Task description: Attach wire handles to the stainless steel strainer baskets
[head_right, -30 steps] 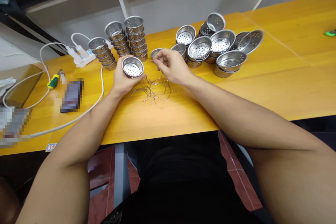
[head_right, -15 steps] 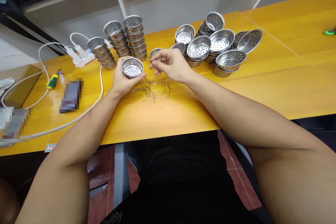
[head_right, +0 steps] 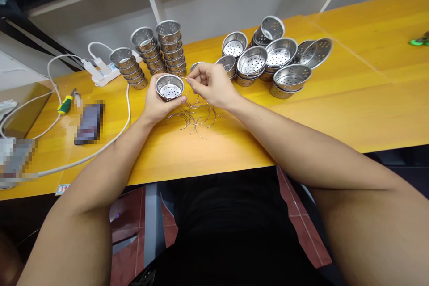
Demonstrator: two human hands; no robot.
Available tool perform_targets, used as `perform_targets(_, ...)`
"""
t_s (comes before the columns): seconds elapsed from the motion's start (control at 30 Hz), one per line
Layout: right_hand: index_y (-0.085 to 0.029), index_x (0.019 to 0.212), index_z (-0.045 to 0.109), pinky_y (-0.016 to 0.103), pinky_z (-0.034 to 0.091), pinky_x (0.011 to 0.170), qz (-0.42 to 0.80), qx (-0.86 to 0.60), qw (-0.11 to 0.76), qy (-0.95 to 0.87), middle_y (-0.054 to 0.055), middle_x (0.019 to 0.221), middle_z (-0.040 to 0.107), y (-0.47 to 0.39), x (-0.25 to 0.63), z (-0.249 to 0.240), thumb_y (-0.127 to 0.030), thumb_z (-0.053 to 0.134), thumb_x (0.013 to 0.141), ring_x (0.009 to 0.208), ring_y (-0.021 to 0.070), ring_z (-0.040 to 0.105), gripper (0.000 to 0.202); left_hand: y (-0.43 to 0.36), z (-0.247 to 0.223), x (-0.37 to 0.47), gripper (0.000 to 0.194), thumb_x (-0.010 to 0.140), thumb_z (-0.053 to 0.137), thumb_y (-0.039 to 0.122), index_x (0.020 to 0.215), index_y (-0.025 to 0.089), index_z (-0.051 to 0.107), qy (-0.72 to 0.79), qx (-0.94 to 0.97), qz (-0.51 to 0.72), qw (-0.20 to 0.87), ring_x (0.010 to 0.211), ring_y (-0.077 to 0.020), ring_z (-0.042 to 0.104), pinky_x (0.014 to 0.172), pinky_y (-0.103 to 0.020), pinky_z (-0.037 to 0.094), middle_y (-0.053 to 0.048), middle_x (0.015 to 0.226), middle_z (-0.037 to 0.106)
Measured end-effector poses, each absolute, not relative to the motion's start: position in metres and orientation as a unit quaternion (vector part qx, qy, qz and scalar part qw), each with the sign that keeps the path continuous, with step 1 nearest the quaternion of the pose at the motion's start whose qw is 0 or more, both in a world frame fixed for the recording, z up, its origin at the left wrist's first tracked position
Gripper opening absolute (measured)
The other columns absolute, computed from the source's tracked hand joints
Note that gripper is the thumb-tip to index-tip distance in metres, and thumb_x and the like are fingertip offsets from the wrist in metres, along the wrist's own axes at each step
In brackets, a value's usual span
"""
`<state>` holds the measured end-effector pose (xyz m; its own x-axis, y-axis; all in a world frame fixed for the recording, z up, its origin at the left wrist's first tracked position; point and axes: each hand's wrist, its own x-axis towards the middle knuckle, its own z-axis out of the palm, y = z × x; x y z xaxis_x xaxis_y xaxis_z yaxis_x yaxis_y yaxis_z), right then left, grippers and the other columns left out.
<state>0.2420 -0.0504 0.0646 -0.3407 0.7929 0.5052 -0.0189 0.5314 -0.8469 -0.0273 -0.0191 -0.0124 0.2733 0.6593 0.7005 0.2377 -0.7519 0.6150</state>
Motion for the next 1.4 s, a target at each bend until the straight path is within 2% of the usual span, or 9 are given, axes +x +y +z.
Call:
perform_targets(0.17,-0.027,0.101,0.076,0.037,0.053,0.062,0.354,-0.296,0.507,-0.728,0.002,0.079,0.069,-0.049,0.234,0.061,-0.072,0.102,0.101,0.07,0.0199,0.06,0.052,-0.025,-0.01,-0.023,0.119,0.075,0.109,0.091,0.161,0.033,0.049,0.285,0.785,0.504,0.222,0.136,-0.0301,0.082,0.128,-0.053,0.067,-0.009,0.151,0.072)
perform_targets(0.37,-0.027,0.102,0.076,0.038,0.053,0.063,0.309,-0.33,0.489,-0.746,0.001,0.077,0.07,-0.049,0.231,0.061,-0.064,0.097,0.107,0.068,0.02,0.06,0.043,-0.032,-0.007,-0.017,0.125,0.075,0.108,0.093,0.164,0.033,0.044,0.269,0.81,0.469,0.227,0.136,-0.0307,0.082,0.126,-0.052,0.066,-0.009,0.153,0.069)
perform_targets(0.6,-0.026,0.101,0.075,0.038,0.053,0.065,0.296,-0.352,0.484,-0.744,0.0,0.073,0.066,-0.05,0.228,0.061,-0.056,0.095,0.107,0.067,0.0204,0.058,0.037,-0.044,0.002,-0.012,0.11,0.086,0.101,0.092,0.161,0.032,0.047,0.281,0.805,0.466,0.235,0.13,-0.0276,0.084,0.111,-0.042,0.07,-0.009,0.147,0.074)
perform_targets(0.7,-0.026,0.103,0.076,0.037,0.05,0.064,0.304,-0.347,0.492,-0.738,-0.002,0.071,0.064,-0.053,0.225,0.062,-0.059,0.096,0.106,0.067,0.0194,0.056,0.039,-0.051,0.008,-0.01,0.112,0.087,0.097,0.096,0.162,0.029,0.047,0.298,0.807,0.456,0.227,0.129,-0.0277,0.085,0.111,-0.042,0.07,-0.011,0.148,0.075)
perform_targets(0.8,-0.026,0.103,0.077,0.035,0.048,0.062,0.347,-0.305,0.507,-0.728,-0.001,0.072,0.063,-0.057,0.226,0.07,-0.072,0.096,0.104,0.067,0.0185,0.054,0.05,-0.054,0.012,-0.009,0.108,0.088,0.094,0.098,0.158,0.027,0.052,0.312,0.799,0.456,0.236,0.127,-0.028,0.085,0.111,-0.042,0.07,-0.011,0.146,0.078)
perform_targets(0.93,-0.026,0.103,0.082,0.034,0.044,0.059,0.448,-0.223,0.445,-0.743,0.002,0.083,0.072,-0.063,0.236,0.085,-0.09,0.099,0.094,0.069,0.0173,0.054,0.067,-0.052,0.014,-0.012,0.097,0.09,0.089,0.1,0.148,0.026,0.062,0.317,0.769,0.486,0.269,0.113,-0.0239,0.084,0.099,-0.038,0.07,-0.009,0.133,0.082)
perform_targets(1.03,-0.027,0.103,0.083,0.033,0.04,0.057,0.487,-0.193,0.414,-0.745,-0.001,0.078,0.067,-0.064,0.241,0.09,-0.088,0.11,0.083,0.067,0.0159,0.049,0.07,-0.049,0.014,-0.014,0.096,0.089,0.09,0.1,0.146,0.027,0.064,0.313,0.764,0.482,0.294,0.111,-0.022,0.083,0.098,-0.037,0.069,-0.008,0.133,0.082)
perform_targets(1.17,-0.027,0.094,0.076,0.034,0.051,0.064,0.504,-0.198,0.444,-0.714,0.001,0.084,0.072,-0.062,0.237,0.086,-0.092,0.114,0.07,0.075,0.0182,0.059,0.079,-0.048,0.008,-0.011,0.105,0.085,0.095,0.099,0.154,0.029,0.058,0.29,0.779,0.481,0.279,0.124,-0.0262,0.085,0.11,-0.042,0.071,-0.01,0.143,0.08)
perform_targets(1.4,-0.026,0.091,0.077,0.034,0.052,0.065,0.49,-0.218,0.447,-0.716,0.001,0.081,0.069,-0.057,0.234,0.079,-0.088,0.116,0.071,0.072,0.0177,0.058,0.076,-0.047,0.003,-0.008,0.094,0.097,0.091,0.091,0.157,0.027,0.055,0.285,0.794,0.477,0.248,0.125,-0.0259,0.085,0.112,-0.043,0.072,-0.011,0.143,0.078)
